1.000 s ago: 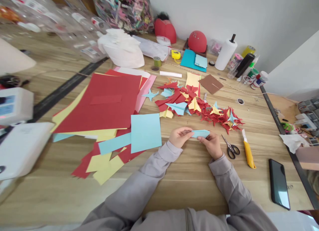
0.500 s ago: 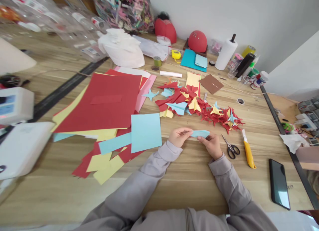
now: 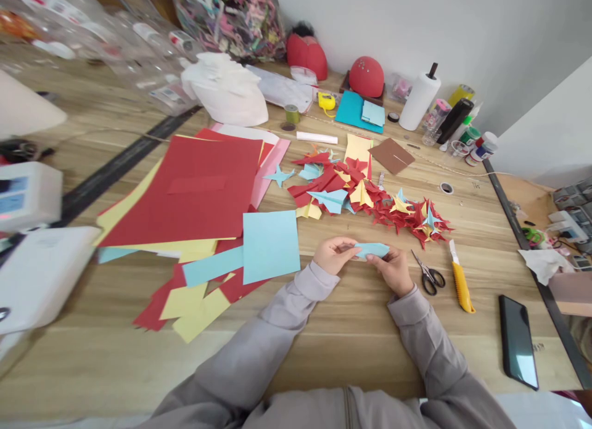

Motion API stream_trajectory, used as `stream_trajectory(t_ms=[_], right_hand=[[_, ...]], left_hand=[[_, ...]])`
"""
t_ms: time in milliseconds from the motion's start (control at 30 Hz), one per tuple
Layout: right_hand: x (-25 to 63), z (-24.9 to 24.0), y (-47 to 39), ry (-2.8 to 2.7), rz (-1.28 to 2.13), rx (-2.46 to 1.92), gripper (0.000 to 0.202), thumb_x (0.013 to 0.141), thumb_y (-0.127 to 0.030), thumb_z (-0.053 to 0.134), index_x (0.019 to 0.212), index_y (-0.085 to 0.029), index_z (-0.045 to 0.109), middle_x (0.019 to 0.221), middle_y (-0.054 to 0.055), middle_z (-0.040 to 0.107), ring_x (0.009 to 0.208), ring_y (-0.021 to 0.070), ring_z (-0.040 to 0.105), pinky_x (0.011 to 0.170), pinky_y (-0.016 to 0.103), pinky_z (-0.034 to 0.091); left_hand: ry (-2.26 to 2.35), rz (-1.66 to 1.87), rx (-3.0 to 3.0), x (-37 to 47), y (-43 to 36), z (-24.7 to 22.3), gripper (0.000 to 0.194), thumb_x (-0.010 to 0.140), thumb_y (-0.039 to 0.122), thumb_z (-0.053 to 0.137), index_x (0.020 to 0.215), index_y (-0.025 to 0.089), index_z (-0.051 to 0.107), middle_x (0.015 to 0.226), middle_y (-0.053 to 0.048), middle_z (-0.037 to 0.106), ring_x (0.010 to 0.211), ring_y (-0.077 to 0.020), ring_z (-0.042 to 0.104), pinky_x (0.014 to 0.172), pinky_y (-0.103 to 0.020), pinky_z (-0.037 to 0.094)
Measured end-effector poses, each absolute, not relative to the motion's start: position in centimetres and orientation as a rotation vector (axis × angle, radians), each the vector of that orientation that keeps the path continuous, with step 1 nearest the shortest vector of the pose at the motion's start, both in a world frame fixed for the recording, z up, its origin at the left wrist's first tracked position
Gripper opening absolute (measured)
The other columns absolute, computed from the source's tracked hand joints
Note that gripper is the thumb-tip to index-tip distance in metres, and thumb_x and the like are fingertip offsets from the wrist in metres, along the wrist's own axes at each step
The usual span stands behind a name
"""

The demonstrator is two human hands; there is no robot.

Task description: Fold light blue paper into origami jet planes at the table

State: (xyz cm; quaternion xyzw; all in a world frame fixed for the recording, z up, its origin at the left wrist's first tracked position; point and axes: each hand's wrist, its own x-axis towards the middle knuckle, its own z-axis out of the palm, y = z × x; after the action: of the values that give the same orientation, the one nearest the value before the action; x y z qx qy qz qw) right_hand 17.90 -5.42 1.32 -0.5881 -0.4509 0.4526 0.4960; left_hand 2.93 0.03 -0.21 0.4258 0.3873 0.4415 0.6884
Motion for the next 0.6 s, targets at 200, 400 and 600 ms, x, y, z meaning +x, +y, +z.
stream_trajectory(t_ms=[200, 400, 600], right_hand=[[17.79, 1.62, -5.35, -1.101, 1.136, -1.381, 0.023, 0.062, -0.039, 0.076, 0.066, -0.019, 0.068, 0.051, -0.001, 0.058, 0.051, 0.0135, 0.050, 0.050, 0.027, 0.043], [18.11, 1.09, -5.43, -1.147, 1.120, -1.361, 0.019, 0.065, -0.036, 0.074, 0.064, -0.019, 0.066, 0.058, -0.001, 0.061, 0.051, 0.0118, 0.049, 0.053, 0.026, 0.043], [18.36, 0.89, -5.57, -1.169, 1.078, -1.397, 0.023, 0.067, -0.039, 0.072, 0.065, -0.018, 0.064, 0.056, -0.002, 0.056, 0.052, 0.0102, 0.045, 0.050, 0.023, 0.035]], left_hand=[[0.922, 0.959, 0.944, 2.88, 0.10, 0.10, 0.034, 0.046, 0.036, 0.082, 0.064, 0.013, 0.064, 0.057, -0.002, 0.067, 0.048, -0.0148, 0.061, 0.052, -0.030, 0.057], [0.888, 0.975, 0.963, 2.99, -0.07, 0.35, 0.034, 0.041, 0.031, 0.084, 0.064, 0.014, 0.064, 0.058, -0.001, 0.067, 0.053, -0.0135, 0.062, 0.056, -0.026, 0.055], [0.878, 0.861, 1.074, 2.78, -0.18, 0.36, 0.029, 0.048, 0.034, 0.082, 0.060, 0.015, 0.063, 0.052, 0.000, 0.064, 0.044, -0.0107, 0.056, 0.047, -0.023, 0.049]])
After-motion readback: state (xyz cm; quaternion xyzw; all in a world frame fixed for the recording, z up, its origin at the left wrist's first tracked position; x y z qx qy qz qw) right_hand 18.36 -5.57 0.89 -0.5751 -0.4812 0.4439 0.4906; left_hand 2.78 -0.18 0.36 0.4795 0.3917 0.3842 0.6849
